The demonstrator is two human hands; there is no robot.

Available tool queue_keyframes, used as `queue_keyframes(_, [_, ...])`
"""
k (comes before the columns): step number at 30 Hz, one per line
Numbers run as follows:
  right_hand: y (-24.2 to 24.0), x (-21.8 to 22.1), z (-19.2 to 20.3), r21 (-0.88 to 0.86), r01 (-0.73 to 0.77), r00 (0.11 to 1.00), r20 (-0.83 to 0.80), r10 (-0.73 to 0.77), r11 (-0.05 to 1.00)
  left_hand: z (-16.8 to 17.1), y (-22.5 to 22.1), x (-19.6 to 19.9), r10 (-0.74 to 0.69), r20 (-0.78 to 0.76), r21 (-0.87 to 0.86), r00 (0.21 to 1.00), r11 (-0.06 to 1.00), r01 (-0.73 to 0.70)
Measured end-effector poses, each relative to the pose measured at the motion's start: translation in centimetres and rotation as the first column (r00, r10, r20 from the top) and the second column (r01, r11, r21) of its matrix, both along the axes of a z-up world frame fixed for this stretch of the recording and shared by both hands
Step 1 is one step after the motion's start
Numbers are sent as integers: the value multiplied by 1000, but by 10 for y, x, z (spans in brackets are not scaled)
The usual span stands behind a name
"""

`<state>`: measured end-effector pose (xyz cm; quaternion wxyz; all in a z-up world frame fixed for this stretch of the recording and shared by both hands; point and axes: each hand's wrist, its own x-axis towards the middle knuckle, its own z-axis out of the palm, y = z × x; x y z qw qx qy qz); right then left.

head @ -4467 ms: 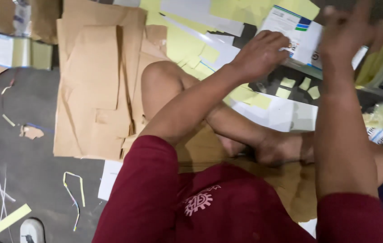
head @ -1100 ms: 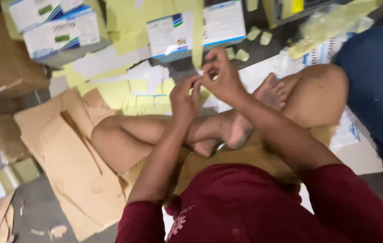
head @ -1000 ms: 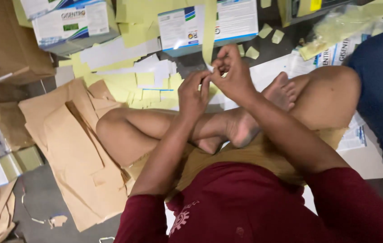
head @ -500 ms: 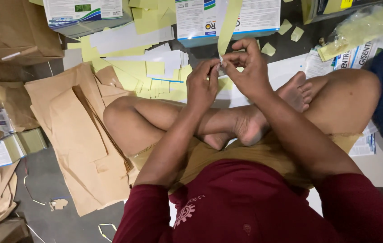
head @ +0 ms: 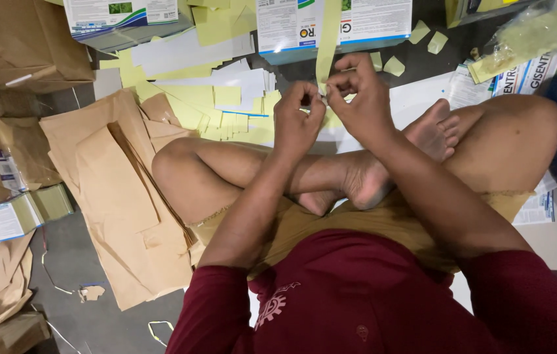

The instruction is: The person picks up flat cardboard pharmaceutical boxes, folds them into shape, and organizes them by hand while sitting on the floor among scattered yellow paper slips and other boxes.

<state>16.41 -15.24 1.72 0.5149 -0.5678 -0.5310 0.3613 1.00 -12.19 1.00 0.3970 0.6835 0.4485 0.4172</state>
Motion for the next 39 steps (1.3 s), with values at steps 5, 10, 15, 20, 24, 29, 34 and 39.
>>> queue_keyframes(5, [2, 7, -23, -74, -41, 983, -182, 27, 996, -8, 2, -2, -12, 209, -155, 978, 987, 45])
queue_keyframes(10, [2, 1, 0, -70, -46, 992, -120, 37, 996, -20, 5, -3, -4, 319, -278, 948, 955, 98])
queue_keyframes(15, [-2, 2, 12, 48, 45, 979, 194, -54, 998, -8, 13, 0, -21, 379, -360, 925, 918, 168])
queue_keyframes(20, [-5, 0, 27, 212, 20, 910, 400, -106, 977, 15, 36, 10, -12, 119, -436, 993, 898, 63])
queue_keyframes(24, [-3, 15, 6, 173, 71, 968, 224, -109, 982, -1, 55, 16, -54, 163, -490, 985, 862, 128])
queue_keyframes(29, [10, 90, 12, -83, 337, 885, -313, -345, 938, -28, 74, 1, -150, 420, -506, 895, 780, 368])
queue_keyframes(34, [2, 122, 21, 114, 499, 866, -11, -501, 859, -54, 65, 5, -138, 474, -607, 869, 664, 437])
queue_keyframes(39, [5, 75, 37, 374, 125, 789, 525, -321, 919, -50, 53, 7, -105, 266, -595, 958, 764, 249])
